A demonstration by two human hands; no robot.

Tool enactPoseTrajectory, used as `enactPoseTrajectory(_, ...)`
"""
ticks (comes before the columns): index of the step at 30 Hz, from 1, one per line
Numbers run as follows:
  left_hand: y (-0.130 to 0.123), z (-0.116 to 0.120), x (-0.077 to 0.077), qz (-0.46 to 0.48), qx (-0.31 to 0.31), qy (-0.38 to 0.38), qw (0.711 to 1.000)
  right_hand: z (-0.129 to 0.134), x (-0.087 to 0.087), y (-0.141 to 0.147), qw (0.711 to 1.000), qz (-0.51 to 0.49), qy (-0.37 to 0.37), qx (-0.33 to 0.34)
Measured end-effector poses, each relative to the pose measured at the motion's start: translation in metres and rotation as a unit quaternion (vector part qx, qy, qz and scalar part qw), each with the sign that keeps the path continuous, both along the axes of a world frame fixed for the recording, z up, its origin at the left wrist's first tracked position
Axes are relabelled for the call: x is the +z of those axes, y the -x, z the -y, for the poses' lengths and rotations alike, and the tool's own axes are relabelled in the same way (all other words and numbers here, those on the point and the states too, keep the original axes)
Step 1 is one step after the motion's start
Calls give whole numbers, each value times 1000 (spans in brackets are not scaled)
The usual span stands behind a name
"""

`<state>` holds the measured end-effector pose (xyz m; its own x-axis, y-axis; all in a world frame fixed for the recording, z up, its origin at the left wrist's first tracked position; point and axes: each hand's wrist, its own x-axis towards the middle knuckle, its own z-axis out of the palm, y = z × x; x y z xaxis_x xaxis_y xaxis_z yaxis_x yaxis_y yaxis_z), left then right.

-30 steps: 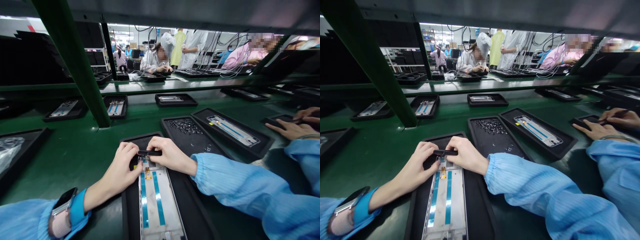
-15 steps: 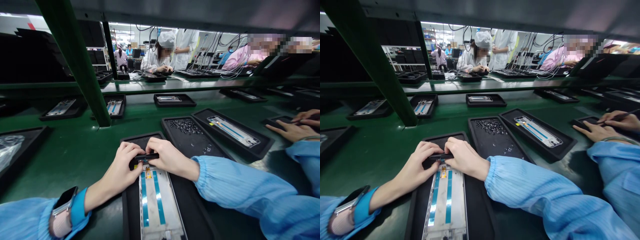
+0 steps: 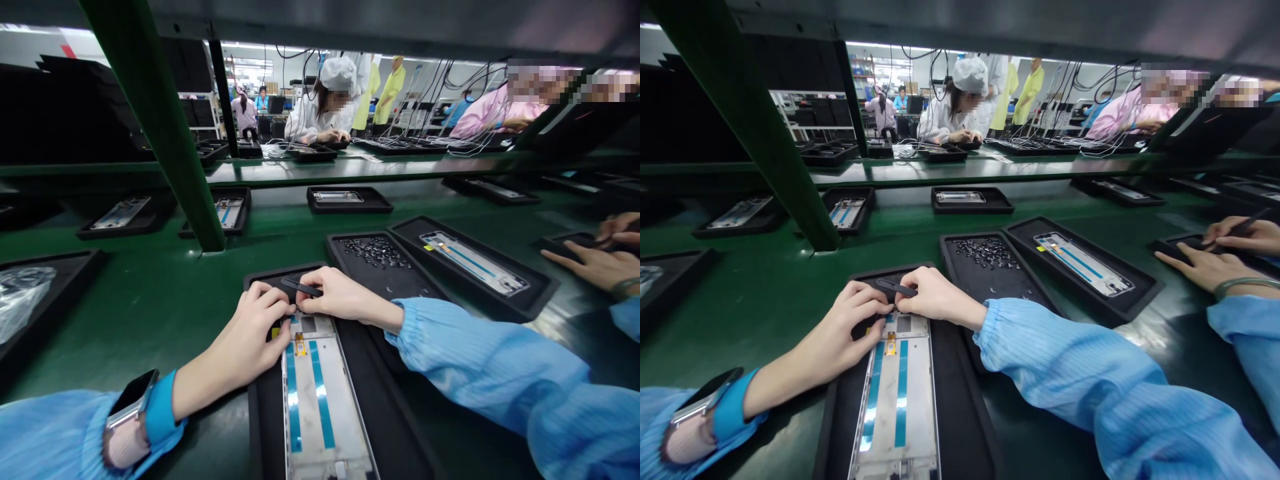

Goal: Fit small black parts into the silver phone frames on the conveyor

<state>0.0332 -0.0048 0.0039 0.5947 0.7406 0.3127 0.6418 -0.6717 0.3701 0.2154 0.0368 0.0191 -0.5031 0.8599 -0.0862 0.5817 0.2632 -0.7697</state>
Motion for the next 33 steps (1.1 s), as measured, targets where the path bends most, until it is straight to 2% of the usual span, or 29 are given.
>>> enactPoseTrajectory(4, -2, 0, 6, -72, -15, -40, 997, 0, 4, 3, 1000, 16, 22, -15)
enactPoseTrajectory(6, -3, 0, 9, -119, -23, -73, 990, -1, 4, 2, 1000, 12, 12, 0)
enactPoseTrajectory(9, -4, 0, 11, -169, -26, -108, 979, -4, 3, -2, 998, -45, -33, 6)
enactPoseTrajectory(11, -4, 0, 10, -177, -29, -116, 977, -6, 3, -4, 992, -105, -62, -34)
enactPoseTrajectory(14, -1, -3, 6, -137, -33, -96, 985, -5, 3, -5, 974, -174, -80, -119)
enactPoseTrajectory(17, 5, -7, -1, -31, -27, -38, 998, -1, -1, -3, 963, -210, -39, -164)
enactPoseTrajectory(20, 8, -9, -4, 64, -4, 9, 998, 2, -6, -2, 956, -264, -20, -128)
enactPoseTrajectory(24, 8, -9, -3, 91, 23, 30, 995, 7, -10, 0, 964, -254, -63, -48)
enactPoseTrajectory(33, 6, -9, -4, 95, 28, 34, 995, 13, -11, 2, 974, -203, -93, -48)
